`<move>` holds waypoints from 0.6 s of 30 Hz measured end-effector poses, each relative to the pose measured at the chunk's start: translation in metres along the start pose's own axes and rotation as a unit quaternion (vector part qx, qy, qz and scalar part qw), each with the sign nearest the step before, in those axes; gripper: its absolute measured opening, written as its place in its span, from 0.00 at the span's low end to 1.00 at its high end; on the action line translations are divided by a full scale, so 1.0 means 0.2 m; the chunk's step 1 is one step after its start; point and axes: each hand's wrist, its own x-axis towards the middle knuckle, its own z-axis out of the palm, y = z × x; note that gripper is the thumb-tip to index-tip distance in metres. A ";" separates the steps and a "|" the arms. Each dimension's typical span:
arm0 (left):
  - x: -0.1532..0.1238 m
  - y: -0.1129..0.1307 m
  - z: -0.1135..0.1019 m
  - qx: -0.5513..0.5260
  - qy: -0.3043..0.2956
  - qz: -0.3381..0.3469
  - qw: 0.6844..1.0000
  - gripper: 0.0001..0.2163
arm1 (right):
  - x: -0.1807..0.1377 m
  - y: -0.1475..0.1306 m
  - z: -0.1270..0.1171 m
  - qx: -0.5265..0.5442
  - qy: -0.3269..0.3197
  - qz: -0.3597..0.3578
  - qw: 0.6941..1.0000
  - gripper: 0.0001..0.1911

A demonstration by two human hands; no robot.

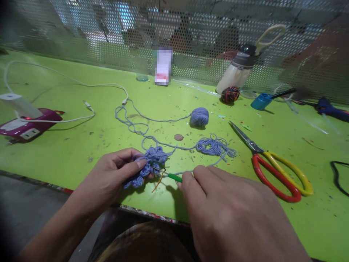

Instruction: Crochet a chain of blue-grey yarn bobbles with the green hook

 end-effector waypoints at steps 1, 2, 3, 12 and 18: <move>0.00 0.00 0.00 0.000 -0.001 0.000 1.000 0.09 | 0.00 0.00 0.00 0.000 -0.002 0.001 1.000 0.11; 0.00 0.00 0.00 -0.001 -0.002 -0.001 1.000 0.09 | 0.01 0.00 0.00 0.000 -0.005 0.000 1.000 0.11; 0.00 0.00 0.00 -0.001 -0.003 -0.003 1.000 0.09 | 0.01 0.00 0.00 0.000 -0.006 0.000 1.000 0.11; 0.00 0.01 0.00 -0.002 -0.007 -0.007 1.000 0.10 | -0.02 0.01 0.06 0.024 0.025 0.006 0.999 0.11; 0.00 0.00 -0.01 -0.031 -0.022 -0.001 0.999 0.08 | -0.04 0.03 0.10 0.066 0.038 0.002 0.997 0.10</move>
